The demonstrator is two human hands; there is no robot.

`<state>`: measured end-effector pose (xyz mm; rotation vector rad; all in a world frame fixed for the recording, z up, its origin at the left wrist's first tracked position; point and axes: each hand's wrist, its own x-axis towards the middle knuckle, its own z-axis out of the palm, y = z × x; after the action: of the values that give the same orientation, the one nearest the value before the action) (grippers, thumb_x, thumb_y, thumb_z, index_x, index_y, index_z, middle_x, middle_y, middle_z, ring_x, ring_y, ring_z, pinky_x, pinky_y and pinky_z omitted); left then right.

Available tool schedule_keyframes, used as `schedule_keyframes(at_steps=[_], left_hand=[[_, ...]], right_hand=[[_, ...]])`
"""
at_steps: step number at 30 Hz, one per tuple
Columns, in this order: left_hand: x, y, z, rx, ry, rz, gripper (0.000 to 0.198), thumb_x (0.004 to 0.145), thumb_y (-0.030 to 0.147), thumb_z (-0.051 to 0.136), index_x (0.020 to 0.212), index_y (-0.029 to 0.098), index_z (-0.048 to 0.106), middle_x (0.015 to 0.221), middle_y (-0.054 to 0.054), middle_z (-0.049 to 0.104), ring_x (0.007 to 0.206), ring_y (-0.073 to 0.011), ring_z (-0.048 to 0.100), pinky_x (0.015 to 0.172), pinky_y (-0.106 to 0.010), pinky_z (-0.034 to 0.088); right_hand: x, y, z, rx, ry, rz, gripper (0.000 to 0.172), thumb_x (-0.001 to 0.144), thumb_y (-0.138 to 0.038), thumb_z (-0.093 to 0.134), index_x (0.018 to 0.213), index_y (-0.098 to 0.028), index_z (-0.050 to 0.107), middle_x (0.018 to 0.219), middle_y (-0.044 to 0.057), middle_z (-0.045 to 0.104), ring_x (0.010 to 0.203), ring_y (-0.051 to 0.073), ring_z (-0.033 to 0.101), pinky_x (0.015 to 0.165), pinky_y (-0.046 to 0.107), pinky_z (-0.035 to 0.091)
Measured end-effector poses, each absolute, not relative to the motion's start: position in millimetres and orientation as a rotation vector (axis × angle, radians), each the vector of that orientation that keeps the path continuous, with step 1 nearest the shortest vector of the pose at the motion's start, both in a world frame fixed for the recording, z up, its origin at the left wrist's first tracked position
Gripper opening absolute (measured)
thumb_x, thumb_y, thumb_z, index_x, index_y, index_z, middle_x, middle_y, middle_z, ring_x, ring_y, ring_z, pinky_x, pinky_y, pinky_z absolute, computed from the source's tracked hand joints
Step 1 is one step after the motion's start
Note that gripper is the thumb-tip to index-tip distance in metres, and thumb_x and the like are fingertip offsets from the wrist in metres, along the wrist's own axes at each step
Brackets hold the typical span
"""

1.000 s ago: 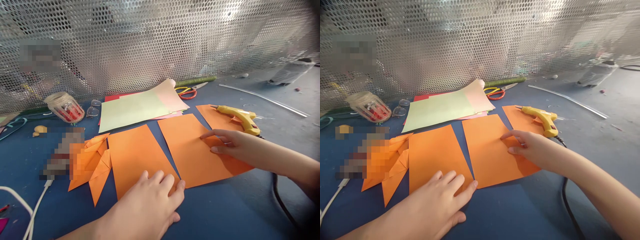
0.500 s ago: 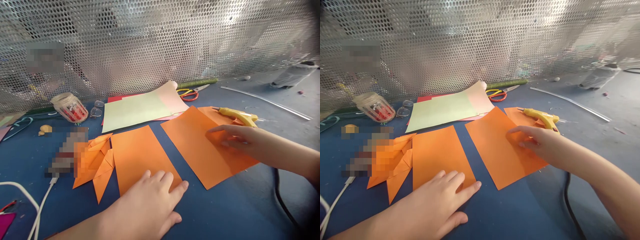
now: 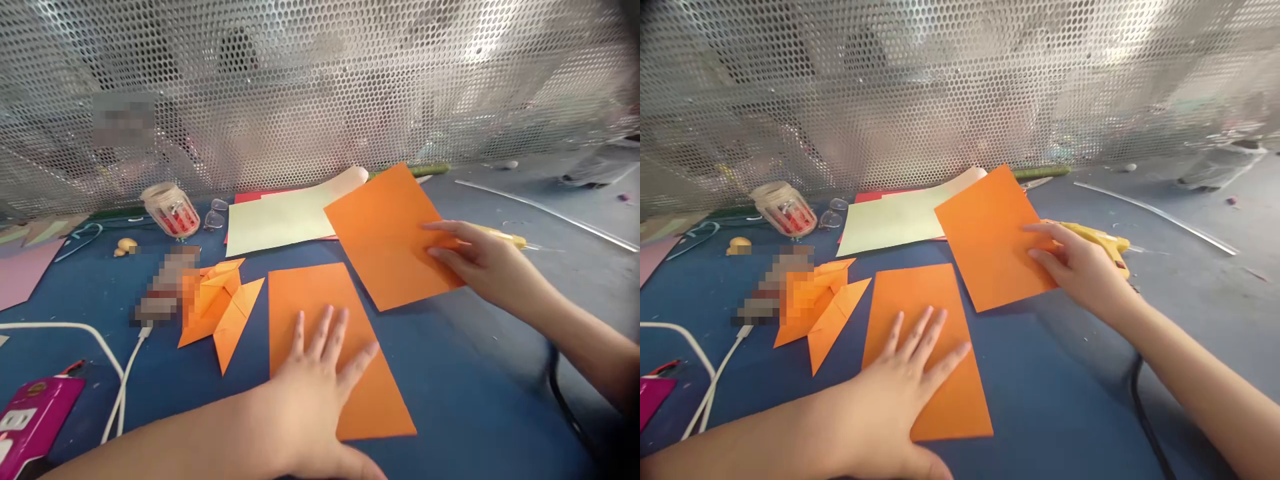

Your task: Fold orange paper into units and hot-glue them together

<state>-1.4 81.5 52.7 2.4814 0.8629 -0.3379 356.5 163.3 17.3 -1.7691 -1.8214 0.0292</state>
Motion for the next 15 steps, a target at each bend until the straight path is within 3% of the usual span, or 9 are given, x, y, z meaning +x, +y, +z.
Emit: schedule_keyframes(at_steps=[3,5,7,8,10,12,13,15], left_hand=[[5,64,53,2.639,0.697,-0.428,0.122,0.094,0.066,0.091,0.186,0.032,0.017,0.189,-0.024,-0.001,0.173,-0.0562,0.000,0.131,-0.089,0.017],[10,51,58,2.723,0.573,-0.448,0.089,0.110,0.047,0.076,0.184,0.035,0.028,0.189,-0.024,0.020,0.173,-0.0528,0.019,0.127,-0.086,0.038],[14,38,61,2.853,0.488,-0.364,0.058,0.122,0.041,0.053,0.179,0.036,0.043,0.181,-0.021,0.043,0.168,-0.0476,0.040,0.116,-0.080,0.056],[15,32,61,2.928,0.448,-0.285,0.051,0.124,0.039,0.044,0.174,0.035,0.052,0.176,-0.019,0.053,0.164,-0.0447,0.050,0.111,-0.076,0.062],[13,22,59,3.057,0.381,-0.141,0.041,0.123,0.033,0.048,0.155,0.027,0.073,0.159,-0.016,0.072,0.150,-0.0395,0.068,0.097,-0.061,0.072],[6,16,58,3.123,0.358,-0.020,0.018,0.111,0.024,0.068,0.115,0.019,0.085,0.127,-0.014,0.087,0.117,-0.0315,0.084,0.072,-0.039,0.072],[0,14,59,3.137,0.374,0.030,0.009,0.103,0.018,0.077,0.095,0.018,0.082,0.106,-0.011,0.088,0.095,-0.0257,0.085,0.059,-0.031,0.064],[-15,13,64,3.145,0.426,0.177,0.029,0.092,0.011,0.082,0.072,0.021,0.065,0.068,0.000,0.070,0.056,-0.0158,0.066,0.041,-0.026,0.046]], right_hand=[[355,171,12,-1.727,-1.880,-0.034,0.037,0.111,-0.044,0.074,0.140,-0.023,0.071,0.142,0.011,0.073,0.116,0.026,0.075,0.099,0.048,0.067],[353,174,12,-1.671,-1.881,-0.128,0.035,0.111,-0.044,0.074,0.140,-0.025,0.072,0.147,0.012,0.071,0.122,0.027,0.073,0.104,0.050,0.065],[347,171,16,-1.591,-1.871,-0.216,0.035,0.110,-0.044,0.074,0.141,-0.026,0.072,0.152,0.012,0.069,0.127,0.028,0.071,0.108,0.052,0.063],[341,167,18,-1.538,-1.880,-0.239,0.035,0.110,-0.044,0.074,0.140,-0.026,0.073,0.154,0.012,0.068,0.130,0.029,0.070,0.110,0.054,0.062],[323,151,23,-1.403,-1.946,-0.224,0.030,0.111,-0.042,0.073,0.137,-0.026,0.074,0.155,0.012,0.068,0.135,0.030,0.069,0.114,0.055,0.060],[302,126,29,-1.239,-2.065,-0.134,0.022,0.118,-0.036,0.059,0.129,-0.027,0.077,0.148,0.012,0.072,0.136,0.027,0.071,0.114,0.047,0.060],[291,112,32,-1.164,-2.134,-0.074,0.027,0.120,-0.037,0.054,0.130,-0.028,0.077,0.144,0.013,0.074,0.132,0.024,0.074,0.110,0.040,0.062],[270,83,36,-0.972,-2.279,0.039,0.041,0.122,-0.054,0.043,0.131,-0.030,0.076,0.135,0.011,0.079,0.122,0.022,0.080,0.098,0.033,0.066]])
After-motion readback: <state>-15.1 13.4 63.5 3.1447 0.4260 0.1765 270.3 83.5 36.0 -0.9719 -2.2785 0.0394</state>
